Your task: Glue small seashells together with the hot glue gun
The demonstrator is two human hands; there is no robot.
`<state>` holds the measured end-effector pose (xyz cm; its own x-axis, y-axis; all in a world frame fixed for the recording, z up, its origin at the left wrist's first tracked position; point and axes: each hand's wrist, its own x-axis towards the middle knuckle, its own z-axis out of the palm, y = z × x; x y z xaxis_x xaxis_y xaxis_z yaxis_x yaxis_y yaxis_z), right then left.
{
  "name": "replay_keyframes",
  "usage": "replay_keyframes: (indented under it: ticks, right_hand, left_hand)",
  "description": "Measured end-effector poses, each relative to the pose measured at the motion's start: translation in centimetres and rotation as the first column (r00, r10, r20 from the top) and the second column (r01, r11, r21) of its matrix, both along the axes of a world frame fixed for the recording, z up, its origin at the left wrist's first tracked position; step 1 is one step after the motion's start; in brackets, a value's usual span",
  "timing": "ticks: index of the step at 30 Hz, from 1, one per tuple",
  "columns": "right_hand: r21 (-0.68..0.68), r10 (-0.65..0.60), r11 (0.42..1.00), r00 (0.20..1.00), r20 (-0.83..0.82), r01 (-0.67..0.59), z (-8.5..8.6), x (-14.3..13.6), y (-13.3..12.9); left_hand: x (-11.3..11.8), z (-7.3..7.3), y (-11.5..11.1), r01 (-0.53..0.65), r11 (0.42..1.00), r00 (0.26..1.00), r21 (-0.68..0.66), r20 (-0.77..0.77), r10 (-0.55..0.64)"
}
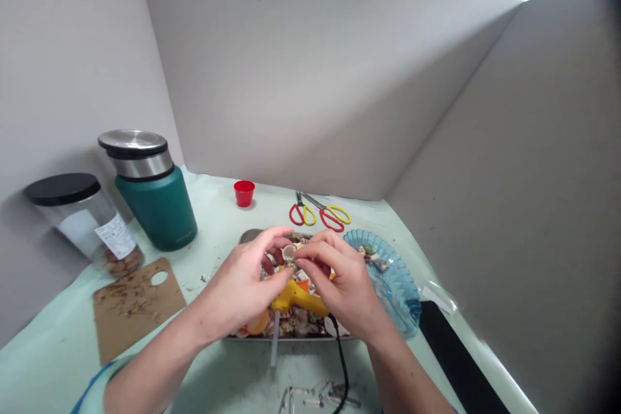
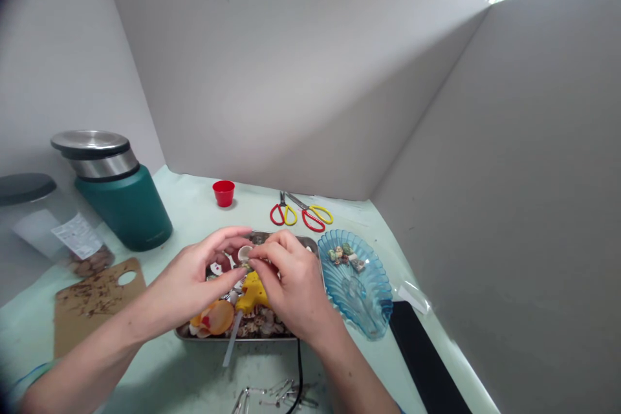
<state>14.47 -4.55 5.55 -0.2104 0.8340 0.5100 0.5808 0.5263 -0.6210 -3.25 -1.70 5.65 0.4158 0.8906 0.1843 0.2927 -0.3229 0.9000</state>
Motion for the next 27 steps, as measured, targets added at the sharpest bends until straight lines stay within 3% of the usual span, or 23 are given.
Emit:
replay_keyframes:
  ticks: [11,19,27]
  right_hand:
    - [-0.068,-0.009,0.997,0.989,0.144,0.019,0.02,0.35,0.00]
    - [-0.207,-0.015,0.978,0.994,-0.106,-0.008,0.27,0.64,0.28]
    - [-0.379,-0.080,0.923,0.929,-0.362,-0.068,-0.10,0.18,0.57]
  left_hand:
    - [0.10,-0.39,0.20,0.044,0.997,0.996,0.063,-0.076,-0.040]
    - [0.35,-0.35,0.37,0.069,0.994,0.997,-0.082,-0.011,-0.070]
    - [0.30,0.05,0.29,0.126,0.975,0.987,-0.184,0.122,-0.104]
